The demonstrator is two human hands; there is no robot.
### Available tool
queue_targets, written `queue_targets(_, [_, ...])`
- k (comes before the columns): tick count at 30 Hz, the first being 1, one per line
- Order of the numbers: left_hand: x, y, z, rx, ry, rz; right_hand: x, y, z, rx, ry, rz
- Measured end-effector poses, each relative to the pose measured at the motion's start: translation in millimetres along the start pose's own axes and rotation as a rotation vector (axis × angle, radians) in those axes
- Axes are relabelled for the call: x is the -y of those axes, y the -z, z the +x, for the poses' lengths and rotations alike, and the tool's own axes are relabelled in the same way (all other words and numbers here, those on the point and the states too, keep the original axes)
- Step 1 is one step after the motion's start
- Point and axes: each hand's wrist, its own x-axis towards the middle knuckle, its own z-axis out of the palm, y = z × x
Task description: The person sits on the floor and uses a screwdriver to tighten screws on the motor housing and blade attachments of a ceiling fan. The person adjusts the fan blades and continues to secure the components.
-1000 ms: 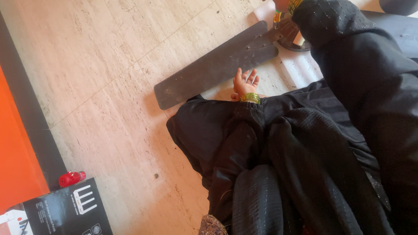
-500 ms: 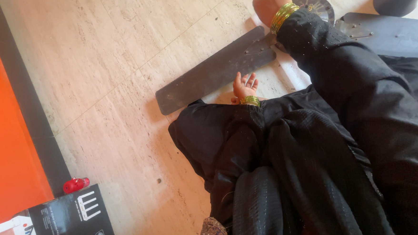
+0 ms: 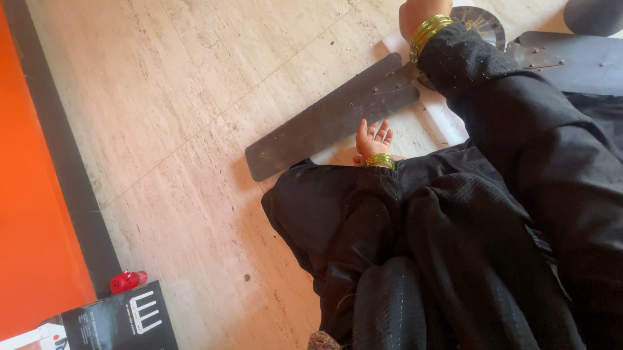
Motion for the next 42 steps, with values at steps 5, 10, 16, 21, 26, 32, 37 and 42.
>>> queue_targets(5, [0, -6, -4, -0.007, -0.021, 0.001, -2, -6, -13, -0.174, 0.186, -0.046])
queue_targets(10, [-4, -5, -13, -0.012, -0.031, 0.019, -1, 8, -23, -0.246, 0.323, 0.06])
queue_targets(16, [-1, -1, -4, -0.001, -0.011, 0.019, 0, 12, -28, -0.556, 0.335, 0.263])
queue_targets(21, [4, 7, 6, 0.019, -0.003, 0.003, 1, 0, -46, -0.897, 0.269, 0.475])
queue_targets(26, [8, 11, 16, 0.015, 0.018, 0.0, 6, -14, -53, -0.829, 0.256, 0.86])
queue_targets(32, [8, 16, 17, 0.053, 0.031, -0.006, 22, 3, -48, -0.307, 0.6, 1.396])
queue_targets(37, [8, 22, 14, 0.095, 0.04, -0.019, 23, 14, -45, -0.029, 0.609, 1.469])
queue_targets(42, [9, 17, 14, 0.065, 0.044, -0.012, -4, 0, -24, -0.15, 0.444, 1.484])
